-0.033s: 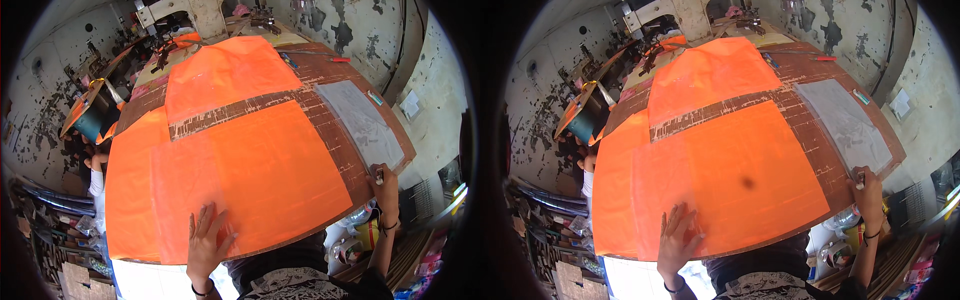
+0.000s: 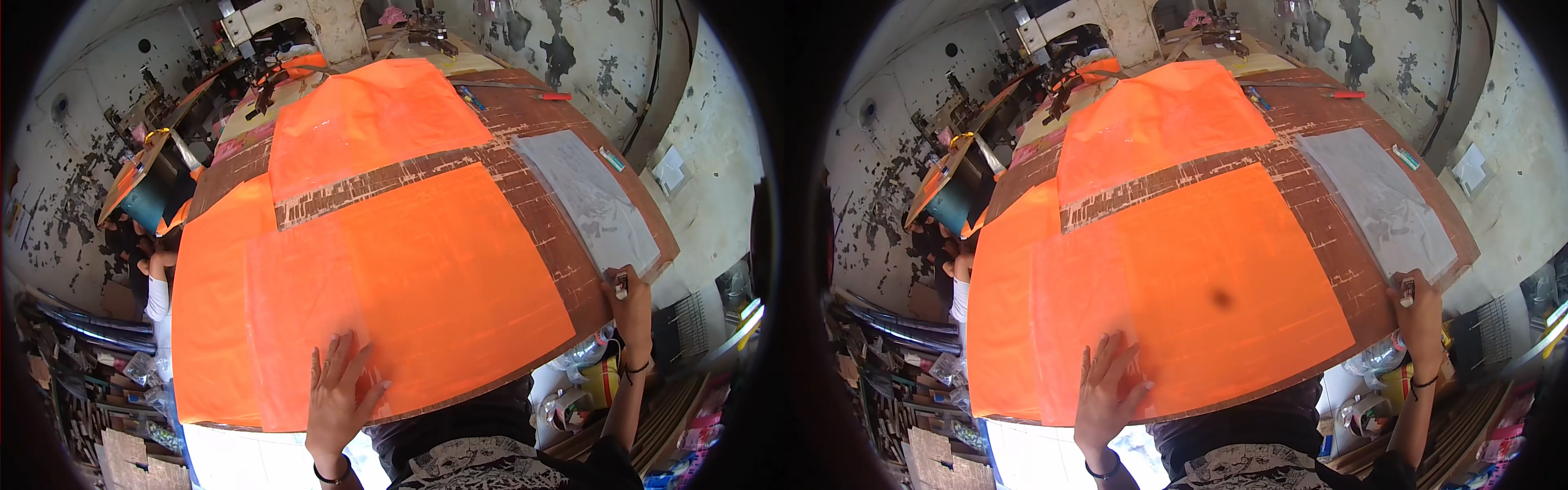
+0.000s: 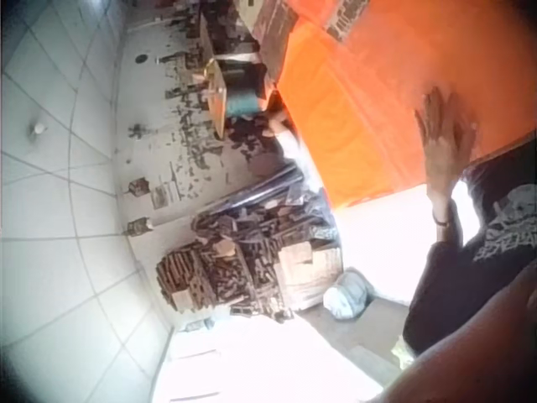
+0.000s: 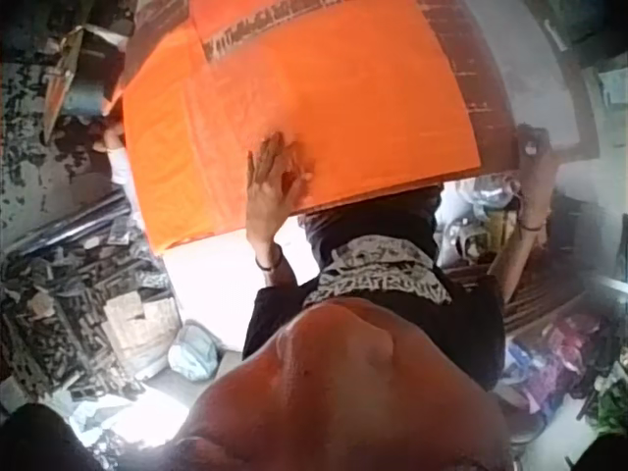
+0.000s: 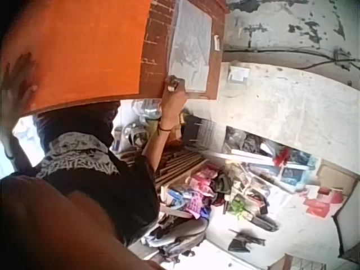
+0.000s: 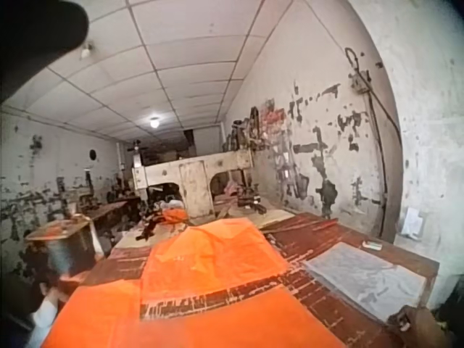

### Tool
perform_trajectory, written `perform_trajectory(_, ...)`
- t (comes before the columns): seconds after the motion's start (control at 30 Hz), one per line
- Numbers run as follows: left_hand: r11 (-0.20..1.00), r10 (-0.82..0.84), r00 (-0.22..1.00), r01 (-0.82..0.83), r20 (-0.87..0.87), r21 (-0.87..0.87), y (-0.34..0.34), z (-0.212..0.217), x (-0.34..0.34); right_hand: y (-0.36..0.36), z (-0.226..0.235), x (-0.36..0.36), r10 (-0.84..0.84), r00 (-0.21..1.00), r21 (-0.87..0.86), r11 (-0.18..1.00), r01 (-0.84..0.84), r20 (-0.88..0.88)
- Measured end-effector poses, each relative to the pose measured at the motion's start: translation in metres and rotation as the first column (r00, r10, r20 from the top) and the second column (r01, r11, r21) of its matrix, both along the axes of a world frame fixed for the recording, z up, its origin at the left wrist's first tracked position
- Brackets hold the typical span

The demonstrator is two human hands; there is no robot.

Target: The person aligns clear plastic sheets over orange plastic sheets on a wooden table, then secures the edges with tape using a hand-held dispenser.

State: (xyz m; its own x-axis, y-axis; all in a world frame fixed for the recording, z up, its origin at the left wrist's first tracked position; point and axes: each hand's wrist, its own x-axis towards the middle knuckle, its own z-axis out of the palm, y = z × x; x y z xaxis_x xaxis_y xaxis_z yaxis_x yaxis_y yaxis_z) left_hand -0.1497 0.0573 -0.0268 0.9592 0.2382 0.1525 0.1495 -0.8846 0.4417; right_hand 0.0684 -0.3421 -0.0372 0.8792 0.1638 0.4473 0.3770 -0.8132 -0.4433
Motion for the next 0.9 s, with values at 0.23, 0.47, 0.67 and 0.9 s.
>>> perform_trajectory(0.23,0.999,-0.024,1.0,0.024,0.005,-0.028,-0.015,-0.001,0.007,-0.005,0.004,0.009,-0.009,0.995,0.014,1.0,0.011,-0.096)
perform_trajectory(0.47,0.998,-0.059,0.998,0.059,0.006,-0.025,-0.017,-0.003,0.009,-0.014,0.007,0.014,0.037,0.988,0.066,0.997,-0.028,-0.148)
perform_trajectory(0.67,0.996,-0.078,0.997,0.078,-0.005,-0.048,-0.014,-0.006,0.009,-0.012,0.011,0.004,0.05,0.992,0.022,0.999,-0.048,-0.119)
perform_trajectory(0.9,0.994,-0.067,0.998,0.067,-0.002,-0.083,-0.015,-0.01,0.009,-0.021,0.0,0.001,-0.04,0.997,-0.029,0.999,0.038,-0.07)
